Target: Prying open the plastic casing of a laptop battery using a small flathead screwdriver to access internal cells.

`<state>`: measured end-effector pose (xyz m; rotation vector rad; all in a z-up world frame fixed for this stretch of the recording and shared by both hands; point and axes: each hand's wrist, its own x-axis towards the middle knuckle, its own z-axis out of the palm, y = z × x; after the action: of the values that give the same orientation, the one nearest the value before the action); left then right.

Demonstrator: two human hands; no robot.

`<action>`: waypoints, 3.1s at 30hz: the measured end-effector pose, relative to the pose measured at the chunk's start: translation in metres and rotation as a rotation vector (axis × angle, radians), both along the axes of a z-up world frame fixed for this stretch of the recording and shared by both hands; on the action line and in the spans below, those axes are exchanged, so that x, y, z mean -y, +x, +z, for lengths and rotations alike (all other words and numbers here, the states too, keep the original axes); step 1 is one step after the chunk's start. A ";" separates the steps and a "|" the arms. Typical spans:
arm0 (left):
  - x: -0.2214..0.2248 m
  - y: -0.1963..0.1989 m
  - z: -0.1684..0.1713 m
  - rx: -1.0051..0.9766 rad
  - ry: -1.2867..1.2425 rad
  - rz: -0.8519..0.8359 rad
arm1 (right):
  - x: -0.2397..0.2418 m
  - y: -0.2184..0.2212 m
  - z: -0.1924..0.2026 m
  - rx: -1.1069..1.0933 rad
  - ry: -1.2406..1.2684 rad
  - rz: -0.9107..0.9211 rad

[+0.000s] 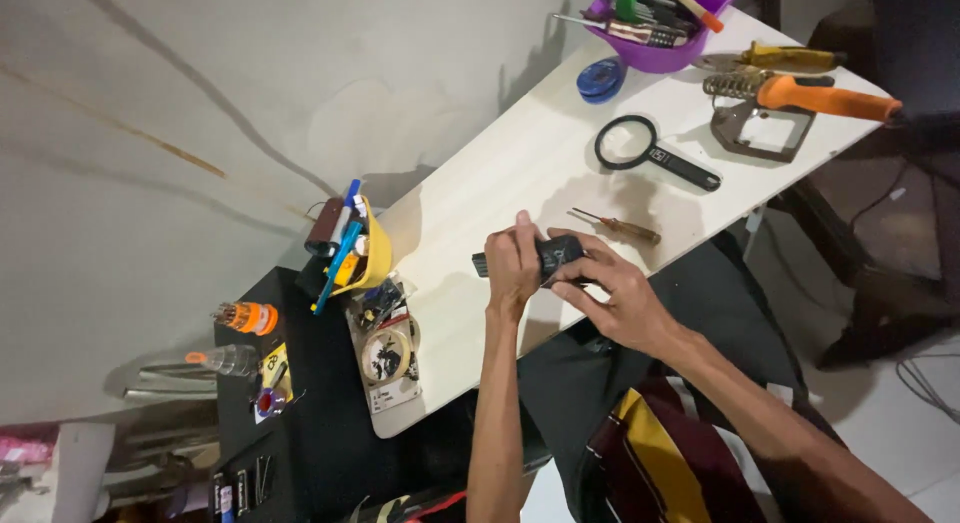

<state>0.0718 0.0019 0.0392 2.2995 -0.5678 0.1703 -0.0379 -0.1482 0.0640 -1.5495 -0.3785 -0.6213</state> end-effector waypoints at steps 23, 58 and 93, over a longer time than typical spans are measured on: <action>0.011 -0.024 -0.022 0.233 -0.511 0.118 | 0.017 -0.022 0.017 0.028 -0.027 -0.244; 0.011 -0.033 -0.012 0.287 -0.486 0.146 | 0.011 -0.022 0.031 0.027 -0.077 -0.288; -0.012 -0.034 -0.011 0.456 -0.388 0.156 | 0.008 -0.020 0.023 -0.091 -0.323 -0.201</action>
<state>0.0377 0.0142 0.0279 1.9241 -0.5225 0.8222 -0.0580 -0.1564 0.0868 -1.9345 -0.2640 -0.6648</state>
